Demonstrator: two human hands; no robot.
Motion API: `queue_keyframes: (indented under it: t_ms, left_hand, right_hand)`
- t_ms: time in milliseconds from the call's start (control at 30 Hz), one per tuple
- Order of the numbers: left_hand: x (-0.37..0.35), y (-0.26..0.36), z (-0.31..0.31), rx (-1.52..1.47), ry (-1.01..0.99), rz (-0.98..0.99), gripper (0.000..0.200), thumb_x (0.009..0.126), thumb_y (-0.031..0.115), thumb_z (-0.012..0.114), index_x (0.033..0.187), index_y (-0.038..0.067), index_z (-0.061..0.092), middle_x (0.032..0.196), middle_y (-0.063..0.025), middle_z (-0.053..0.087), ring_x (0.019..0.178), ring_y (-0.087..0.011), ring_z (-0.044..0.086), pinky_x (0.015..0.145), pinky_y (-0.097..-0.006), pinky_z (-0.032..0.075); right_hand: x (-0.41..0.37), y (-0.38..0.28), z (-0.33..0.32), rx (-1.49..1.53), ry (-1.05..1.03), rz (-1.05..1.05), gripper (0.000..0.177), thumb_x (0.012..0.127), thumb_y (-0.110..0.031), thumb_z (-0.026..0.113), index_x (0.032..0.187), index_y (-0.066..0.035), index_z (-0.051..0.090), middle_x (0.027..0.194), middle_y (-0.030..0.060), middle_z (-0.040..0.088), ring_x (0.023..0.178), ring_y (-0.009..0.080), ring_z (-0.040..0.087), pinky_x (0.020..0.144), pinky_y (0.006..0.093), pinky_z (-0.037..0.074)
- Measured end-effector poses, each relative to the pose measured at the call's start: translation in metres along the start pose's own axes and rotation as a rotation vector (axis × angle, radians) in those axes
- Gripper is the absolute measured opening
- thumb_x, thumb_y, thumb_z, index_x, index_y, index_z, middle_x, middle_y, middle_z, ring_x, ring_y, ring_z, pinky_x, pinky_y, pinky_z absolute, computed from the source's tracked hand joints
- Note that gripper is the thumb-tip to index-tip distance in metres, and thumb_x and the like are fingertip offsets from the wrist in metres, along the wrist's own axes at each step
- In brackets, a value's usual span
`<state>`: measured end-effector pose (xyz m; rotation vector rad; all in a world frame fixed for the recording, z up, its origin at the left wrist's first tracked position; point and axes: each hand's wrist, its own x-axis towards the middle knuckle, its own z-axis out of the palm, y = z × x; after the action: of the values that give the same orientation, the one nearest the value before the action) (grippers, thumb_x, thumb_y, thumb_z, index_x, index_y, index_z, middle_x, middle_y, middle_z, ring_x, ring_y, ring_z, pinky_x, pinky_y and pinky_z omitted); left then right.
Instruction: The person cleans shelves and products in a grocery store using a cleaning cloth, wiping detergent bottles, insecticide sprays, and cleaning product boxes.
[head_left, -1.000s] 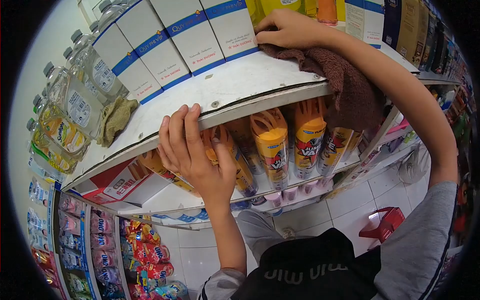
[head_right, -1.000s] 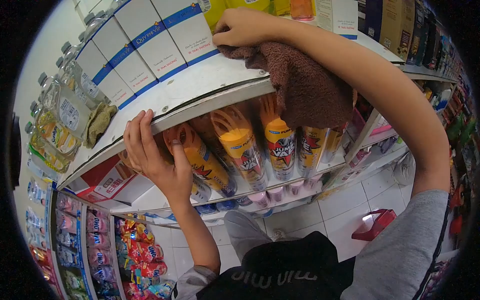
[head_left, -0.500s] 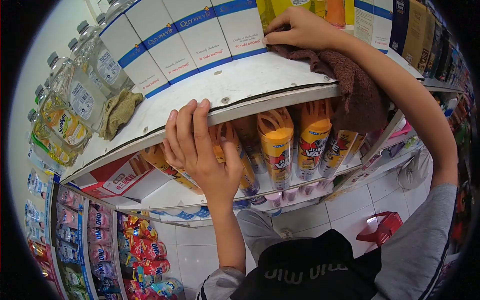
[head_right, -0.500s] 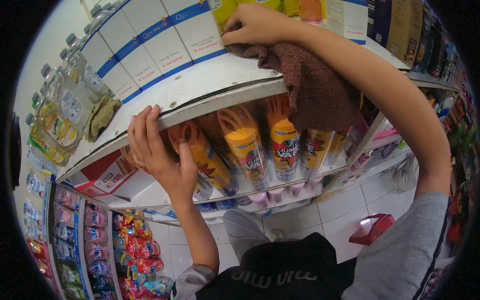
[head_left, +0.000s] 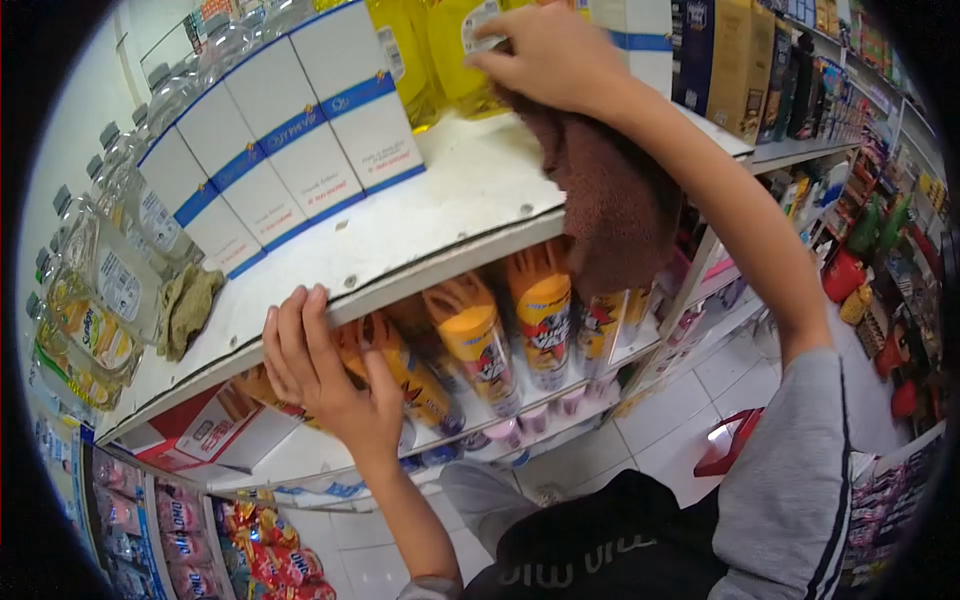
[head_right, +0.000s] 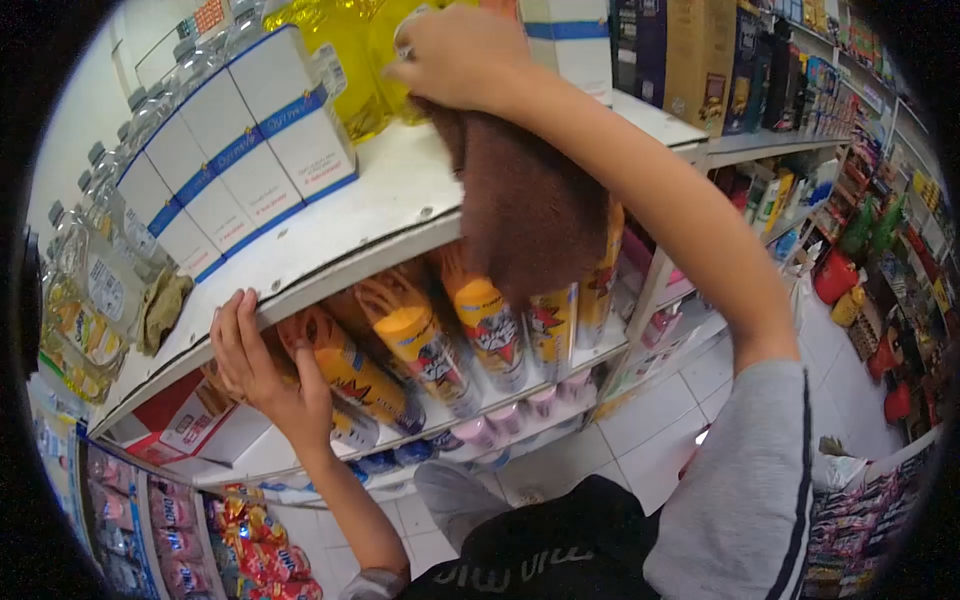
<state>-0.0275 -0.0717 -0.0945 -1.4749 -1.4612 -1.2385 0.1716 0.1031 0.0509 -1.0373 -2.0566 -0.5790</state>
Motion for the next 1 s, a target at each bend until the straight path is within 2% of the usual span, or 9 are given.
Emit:
queue_keyframes:
  t_ms: [33, 100, 200, 400, 533, 700, 800, 967, 1000]
  left_hand:
    - [0.0, 0.0, -0.001, 0.018, -0.006, -0.005, 0.053, 0.059, 0.005, 0.048, 0.112, 0.009, 0.047, 0.114, -0.0067, 0.045, 0.113, -0.0288, 0.035, 0.094, -0.0408, 0.017]
    - [0.0, 0.0, -0.002, 0.026, -0.016, -0.01, 0.053, 0.06, 0.004, 0.048, 0.112, 0.009, 0.047, 0.114, -0.0066, 0.045, 0.113, -0.0286, 0.034, 0.094, -0.0405, 0.017]
    - [0.0, 0.001, -0.002, 0.034, -0.022, -0.012, 0.053, 0.06, 0.004, 0.049, 0.113, 0.009, 0.046, 0.114, -0.0068, 0.045, 0.113, -0.0285, 0.034, 0.095, -0.0408, 0.017]
    - [-0.001, 0.004, 0.003, -0.001, 0.008, -0.027, 0.052, 0.061, 0.004, 0.05, 0.113, 0.008, 0.046, 0.115, -0.0071, 0.044, 0.115, -0.0283, 0.032, 0.095, -0.0411, 0.016]
    - [-0.001, 0.006, 0.002, 0.02, 0.008, -0.04, 0.049, 0.062, 0.005, 0.051, 0.111, 0.008, 0.047, 0.114, -0.0066, 0.046, 0.115, -0.0276, 0.033, 0.095, -0.0408, 0.017]
    - [0.015, 0.015, -0.016, -0.068, -0.035, -0.029, 0.041, 0.063, 0.01, 0.055, 0.103, 0.007, 0.052, 0.107, -0.0092, 0.049, 0.105, -0.027, 0.041, 0.091, -0.0389, 0.024]
    - [0.024, 0.03, -0.021, -0.405, -0.043, 0.019, 0.04, 0.061, 0.013, 0.059, 0.1, 0.006, 0.053, 0.104, -0.013, 0.05, 0.098, -0.0286, 0.046, 0.085, -0.0376, 0.032]
    - [0.017, 0.084, -0.013, -0.922, -0.265, 0.183, 0.055, 0.056, 0.016, 0.069, 0.106, 0.004, 0.049, 0.113, -0.0185, 0.044, 0.101, -0.0322, 0.044, 0.085, -0.0393, 0.035]
    - [0.009, 0.091, -0.007, -1.046, -0.354, 0.202, 0.057, 0.06, 0.017, 0.067, 0.112, 0.004, 0.045, 0.116, -0.02, 0.04, 0.104, -0.034, 0.042, 0.087, -0.0399, 0.034]
  right_hand:
    - [-0.001, 0.003, -0.019, -0.134, 0.12, 0.022, 0.044, 0.07, -0.044, 0.058, 0.086, -0.002, 0.059, 0.079, 0.0107, 0.06, 0.069, 0.0221, 0.059, 0.06, 0.0354, 0.046]
    - [-0.002, -0.011, -0.084, -0.186, -0.133, 0.412, 0.053, 0.074, -0.045, 0.05, 0.11, -0.006, 0.049, 0.101, 0.0205, 0.053, 0.083, 0.0313, 0.056, 0.07, 0.0369, 0.045]
    - [-0.015, 0.019, -0.096, -0.284, 0.277, 0.314, 0.06, 0.075, -0.052, 0.045, 0.115, -0.008, 0.045, 0.099, 0.0211, 0.054, 0.081, 0.034, 0.056, 0.07, 0.0391, 0.045]
    - [-0.021, 0.054, -0.066, -0.354, 0.215, 0.318, 0.071, 0.068, -0.056, 0.052, 0.121, -0.012, 0.035, 0.102, 0.0243, 0.051, 0.085, 0.0362, 0.054, 0.07, 0.0404, 0.045]
    - [-0.029, 0.054, -0.056, -0.184, 0.358, 0.294, 0.062, 0.064, -0.043, 0.062, 0.11, -0.008, 0.039, 0.095, 0.0212, 0.052, 0.085, 0.0349, 0.054, 0.07, 0.0403, 0.045]
    - [-0.083, 0.024, -0.068, 0.035, 0.797, -0.159, 0.052, 0.064, -0.025, 0.069, 0.106, -0.005, 0.046, 0.089, 0.0109, 0.055, 0.079, 0.0202, 0.057, 0.068, 0.0307, 0.046]
    - [-0.135, 0.011, -0.079, 0.118, 0.912, -0.11, 0.071, 0.059, -0.019, 0.072, 0.115, -0.004, 0.032, 0.113, 0.0116, 0.037, 0.1, 0.0245, 0.045, 0.077, 0.0339, 0.044]
    - [-0.205, -0.025, -0.077, 1.011, 0.874, 0.089, 0.085, 0.054, -0.031, 0.073, 0.118, 0.002, 0.029, 0.115, 0.0153, 0.036, 0.097, 0.0258, 0.046, 0.083, 0.0349, 0.04]
    - [-0.215, -0.024, -0.073, 1.075, 0.602, -0.017, 0.082, 0.053, -0.029, 0.074, 0.116, 0.002, 0.032, 0.112, 0.0157, 0.039, 0.095, 0.025, 0.048, 0.081, 0.0336, 0.04]
